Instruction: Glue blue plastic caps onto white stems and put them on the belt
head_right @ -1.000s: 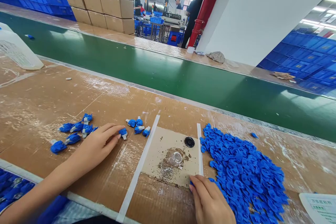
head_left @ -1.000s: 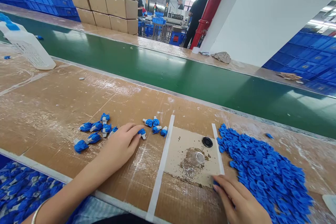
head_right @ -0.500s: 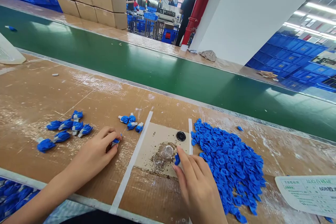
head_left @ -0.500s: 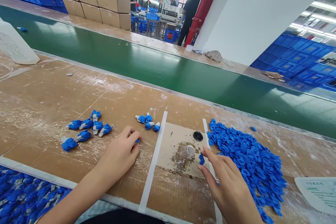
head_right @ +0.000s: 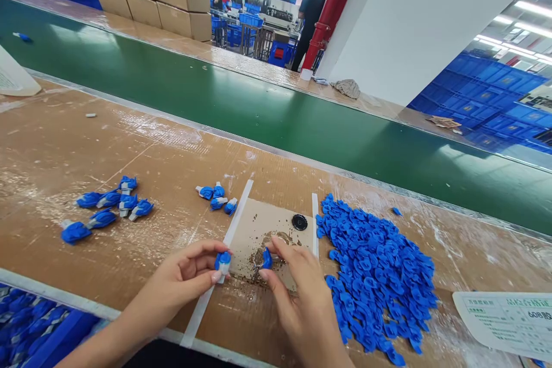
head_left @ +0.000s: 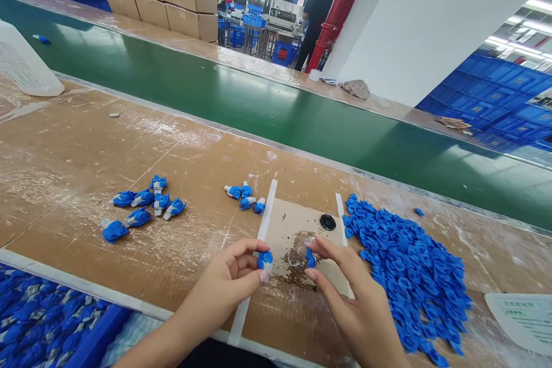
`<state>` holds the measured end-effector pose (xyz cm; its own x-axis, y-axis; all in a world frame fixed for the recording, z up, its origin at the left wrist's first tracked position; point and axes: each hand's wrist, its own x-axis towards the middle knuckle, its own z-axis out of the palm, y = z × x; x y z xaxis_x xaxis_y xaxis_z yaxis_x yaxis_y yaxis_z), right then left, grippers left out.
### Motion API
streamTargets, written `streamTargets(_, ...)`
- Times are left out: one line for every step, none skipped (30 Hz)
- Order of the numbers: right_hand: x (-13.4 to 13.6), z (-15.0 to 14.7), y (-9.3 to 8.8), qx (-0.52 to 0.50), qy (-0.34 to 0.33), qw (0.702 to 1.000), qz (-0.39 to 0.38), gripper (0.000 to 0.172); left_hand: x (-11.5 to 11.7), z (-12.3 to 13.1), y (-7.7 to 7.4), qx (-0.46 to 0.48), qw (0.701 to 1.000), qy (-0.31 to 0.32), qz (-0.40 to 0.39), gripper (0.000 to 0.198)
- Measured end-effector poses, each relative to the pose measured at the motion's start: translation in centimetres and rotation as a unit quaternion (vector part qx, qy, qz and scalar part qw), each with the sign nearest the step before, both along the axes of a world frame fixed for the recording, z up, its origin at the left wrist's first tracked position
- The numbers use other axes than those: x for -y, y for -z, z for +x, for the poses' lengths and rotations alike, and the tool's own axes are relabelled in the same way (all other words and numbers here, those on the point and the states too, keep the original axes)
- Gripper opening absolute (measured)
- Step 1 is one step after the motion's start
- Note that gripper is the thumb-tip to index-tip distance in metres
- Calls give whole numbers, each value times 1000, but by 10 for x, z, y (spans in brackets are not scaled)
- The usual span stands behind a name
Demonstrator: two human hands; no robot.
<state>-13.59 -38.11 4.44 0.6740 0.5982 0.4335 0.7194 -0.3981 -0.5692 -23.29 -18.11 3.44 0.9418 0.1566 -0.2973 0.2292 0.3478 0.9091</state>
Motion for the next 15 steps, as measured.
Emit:
streamTargets(-1, -6, 1, -67, 5, 997, 36, 38, 5, 0, -1, 4, 999, -2, -37, 37)
streamTargets(-2, -12, 2, -131, 5, 989, 71, 39, 9, 0, -3, 10, 998, -2, -68, 36)
streamTargets(-4, -17, 4, -189, 1, 976, 104, 39, 13, 0, -5, 18, 996, -2, -93, 35)
streamTargets(-5, -22, 5, -238, -6, 962, 133, 40, 16, 0, -7, 26, 993, 0, -113, 33)
streamTargets(-7, -25, 7, -276, -15, 948, 160, 40, 19, 0, -9, 34, 991, 1, -129, 32)
streamTargets(-8, -28, 8, -303, -22, 936, 181, 40, 20, -1, -10, 42, 989, 3, -140, 30)
streamTargets(-9, -31, 9, -318, -27, 927, 197, 40, 22, -1, -11, 49, 987, 5, -150, 28)
streamTargets(-10, -32, 10, -324, -29, 923, 207, 40, 22, -2, -12, 56, 986, 7, -158, 27)
streamTargets(-11, -33, 11, -323, -30, 922, 212, 40, 23, -3, -12, 62, 985, 8, -163, 26)
streamTargets(-12, -34, 12, -316, -29, 924, 212, 40, 23, -4, -12, 66, 984, 9, -166, 25)
streamTargets(-13, -35, 12, -307, -27, 928, 208, 39, 22, -4, -11, 67, 984, 8, -166, 25)
streamTargets(-14, -35, 12, -294, -20, 933, 204, 39, 22, -5, -11, 67, 984, 8, -164, 24)
streamTargets(-15, -36, 12, -279, -9, 938, 203, 38, 22, -5, -10, 64, 985, 7, -162, 25)
streamTargets(-17, -37, 11, -263, 0, 943, 204, 37, 22, -5, -10, 60, 985, 6, -159, 25)
streamTargets(-17, -38, 11, -248, 8, 946, 207, 36, 22, -5, -9, 57, 986, 7, -156, 25)
